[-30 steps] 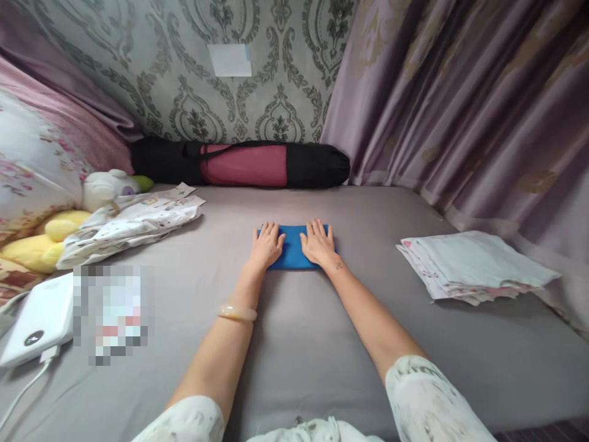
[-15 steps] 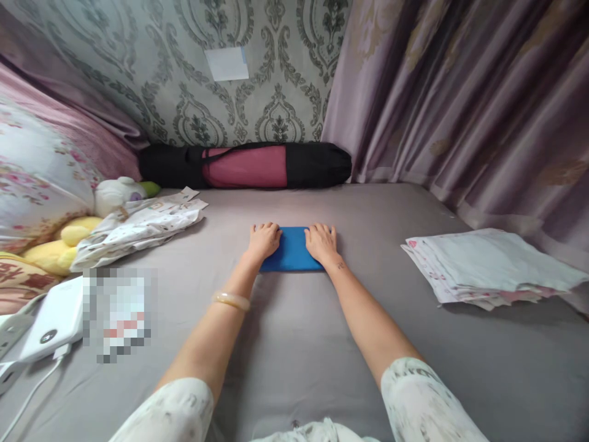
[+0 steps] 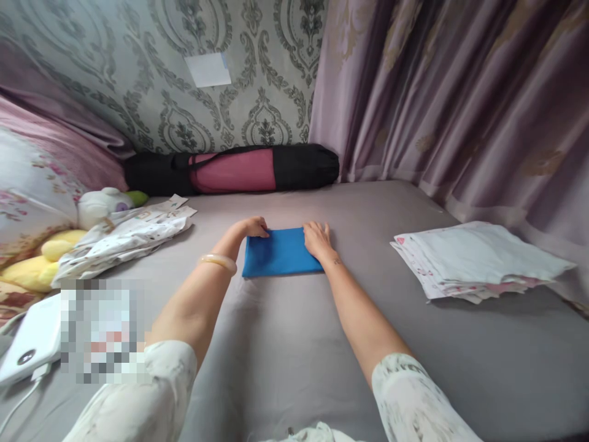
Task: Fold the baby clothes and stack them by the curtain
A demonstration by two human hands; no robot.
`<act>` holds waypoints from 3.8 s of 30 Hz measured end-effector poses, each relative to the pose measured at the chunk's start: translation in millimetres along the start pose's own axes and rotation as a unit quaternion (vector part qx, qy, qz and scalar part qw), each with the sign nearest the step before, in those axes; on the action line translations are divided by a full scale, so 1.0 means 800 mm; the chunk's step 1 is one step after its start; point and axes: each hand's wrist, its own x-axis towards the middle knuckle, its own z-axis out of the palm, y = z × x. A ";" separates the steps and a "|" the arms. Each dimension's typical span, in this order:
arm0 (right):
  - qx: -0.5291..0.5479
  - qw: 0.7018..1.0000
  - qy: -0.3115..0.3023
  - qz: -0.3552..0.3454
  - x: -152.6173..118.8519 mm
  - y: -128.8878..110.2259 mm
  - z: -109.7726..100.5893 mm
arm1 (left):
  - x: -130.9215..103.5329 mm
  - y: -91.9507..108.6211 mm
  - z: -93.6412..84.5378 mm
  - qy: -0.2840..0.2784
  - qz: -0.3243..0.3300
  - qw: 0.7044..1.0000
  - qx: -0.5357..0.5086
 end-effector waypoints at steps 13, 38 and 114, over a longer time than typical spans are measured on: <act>-0.008 0.999 -0.013 -0.032 0.006 0.011 -0.013 | -0.069 0.016 -0.027 0.093 0.101 0.991 -0.006; 0.325 0.929 0.104 -0.144 -0.021 0.015 -0.151 | -0.140 0.008 -0.088 0.217 0.189 0.933 -0.217; -0.003 0.998 -0.059 0.021 0.001 -0.011 0.005 | -0.074 0.047 0.097 0.235 -0.049 0.970 0.029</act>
